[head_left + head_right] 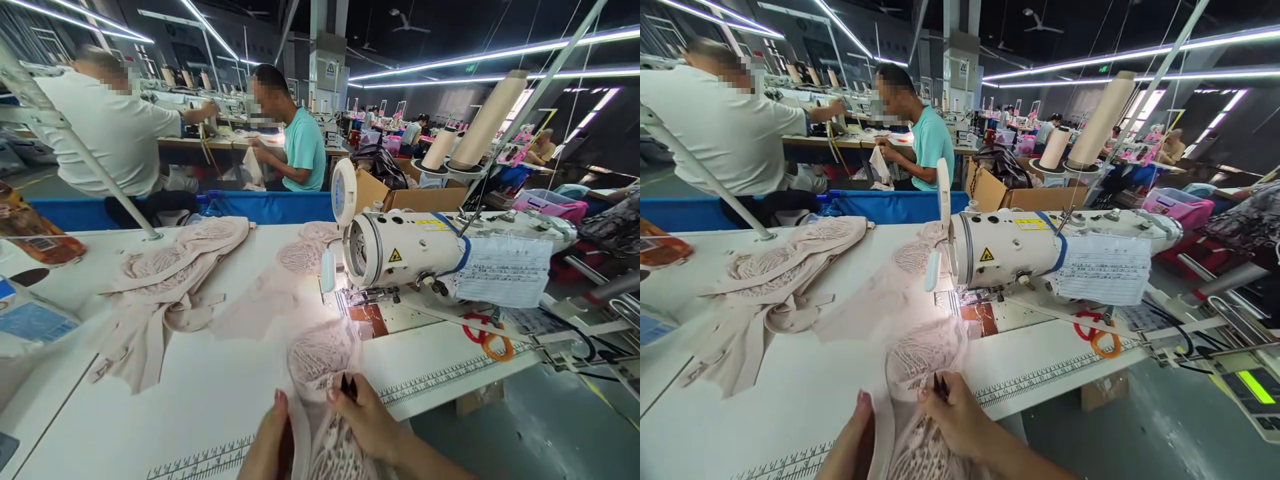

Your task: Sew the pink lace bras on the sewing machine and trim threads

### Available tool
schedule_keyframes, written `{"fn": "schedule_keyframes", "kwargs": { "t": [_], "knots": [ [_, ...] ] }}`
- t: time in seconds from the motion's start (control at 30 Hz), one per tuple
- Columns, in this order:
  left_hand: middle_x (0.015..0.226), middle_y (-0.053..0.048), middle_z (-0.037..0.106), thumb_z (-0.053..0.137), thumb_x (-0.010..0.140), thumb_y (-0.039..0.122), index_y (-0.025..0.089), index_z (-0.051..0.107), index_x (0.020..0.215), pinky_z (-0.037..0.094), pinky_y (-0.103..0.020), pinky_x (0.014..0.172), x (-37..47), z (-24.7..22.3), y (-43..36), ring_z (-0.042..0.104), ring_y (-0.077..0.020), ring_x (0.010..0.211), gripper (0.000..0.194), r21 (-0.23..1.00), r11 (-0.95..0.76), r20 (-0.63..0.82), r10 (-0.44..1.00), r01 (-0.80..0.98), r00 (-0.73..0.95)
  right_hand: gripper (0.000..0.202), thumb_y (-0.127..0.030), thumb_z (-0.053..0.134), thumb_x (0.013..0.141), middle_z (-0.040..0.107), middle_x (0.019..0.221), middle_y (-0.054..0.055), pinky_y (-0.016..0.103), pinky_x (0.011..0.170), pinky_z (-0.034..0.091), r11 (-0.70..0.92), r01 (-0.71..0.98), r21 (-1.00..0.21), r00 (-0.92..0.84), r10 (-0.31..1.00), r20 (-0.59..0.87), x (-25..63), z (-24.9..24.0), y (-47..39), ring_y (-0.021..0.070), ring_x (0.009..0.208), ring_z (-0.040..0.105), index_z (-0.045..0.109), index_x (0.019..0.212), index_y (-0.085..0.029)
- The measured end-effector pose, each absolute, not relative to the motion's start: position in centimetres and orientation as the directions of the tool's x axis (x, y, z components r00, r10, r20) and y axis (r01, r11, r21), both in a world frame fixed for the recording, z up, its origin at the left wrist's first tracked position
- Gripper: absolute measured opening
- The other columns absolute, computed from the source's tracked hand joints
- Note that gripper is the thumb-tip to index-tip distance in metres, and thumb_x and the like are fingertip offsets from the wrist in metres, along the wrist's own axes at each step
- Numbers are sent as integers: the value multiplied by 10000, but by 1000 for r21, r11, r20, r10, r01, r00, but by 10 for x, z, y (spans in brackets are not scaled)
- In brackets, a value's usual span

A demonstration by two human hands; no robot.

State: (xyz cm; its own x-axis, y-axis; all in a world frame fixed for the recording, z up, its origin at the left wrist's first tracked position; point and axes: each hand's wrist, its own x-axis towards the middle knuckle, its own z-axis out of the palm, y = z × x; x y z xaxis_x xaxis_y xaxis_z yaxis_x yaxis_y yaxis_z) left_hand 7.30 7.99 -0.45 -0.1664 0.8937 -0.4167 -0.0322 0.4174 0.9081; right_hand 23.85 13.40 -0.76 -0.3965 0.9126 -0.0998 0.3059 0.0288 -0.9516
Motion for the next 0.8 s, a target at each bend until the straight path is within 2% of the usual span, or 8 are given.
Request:
{"fn": "schedule_keyframes", "kwargs": {
  "t": [0.03,0.1,0.2,0.3,0.4,0.53,0.67,0.8],
  "knots": [
    [756,-95,720,443,768,825,207,709,881,553,-424,726,73,5,88,676,-332,823,682,901,427,-434,884,-77,-173,427,-530,483,923,379,637,-39,238,599,365,36,318,-947,-509,850,-139,242,-4,133,122,624,403,378,660,-210],
    [705,-101,695,519,740,807,168,663,776,537,-390,677,74,18,102,655,-314,767,656,871,475,-491,838,-125,-240,416,-445,511,923,333,588,-54,226,545,308,101,362,-927,-695,691,-197,245,4,131,102,565,346,342,624,-209],
    [594,-61,617,639,638,795,197,549,590,497,-343,609,78,25,110,576,-258,657,607,874,474,-476,788,-109,-390,343,-330,517,908,359,590,-51,231,560,314,245,427,-871,-777,591,-215,238,8,127,105,557,363,338,641,-212],
    [530,-12,534,638,633,797,215,507,537,473,-326,578,80,21,106,480,-201,567,604,896,428,-432,778,-119,-457,252,-241,540,834,399,627,-37,237,617,361,337,481,-809,-764,614,-198,221,-2,122,126,598,419,345,675,-221],
    [502,19,478,650,646,775,217,514,545,460,-314,569,79,17,105,428,-177,533,584,904,394,-423,776,-164,-468,238,-238,557,767,462,646,-9,243,646,395,408,479,-777,-768,624,-146,207,-21,119,159,659,479,343,665,-229],
    [481,26,443,631,667,771,215,496,535,429,-300,513,79,15,108,409,-167,519,587,897,399,-441,776,-191,-452,203,-254,538,766,521,713,32,267,696,418,445,468,-764,-742,667,-66,203,-27,119,195,751,525,360,672,-229],
    [419,44,352,606,672,787,240,402,484,378,-291,458,72,13,102,350,-145,463,614,906,417,-399,798,-63,-451,236,-247,498,821,412,607,-27,246,592,345,349,402,-846,-698,715,-37,220,-6,121,135,604,438,343,645,-220],
    [435,34,399,643,691,748,223,426,520,334,-266,427,62,16,96,383,-143,454,593,890,448,-444,805,-87,-395,362,-281,473,881,278,507,-69,244,485,217,163,369,-915,-604,790,-103,240,10,124,84,489,280,300,571,-212]
  ]
}}
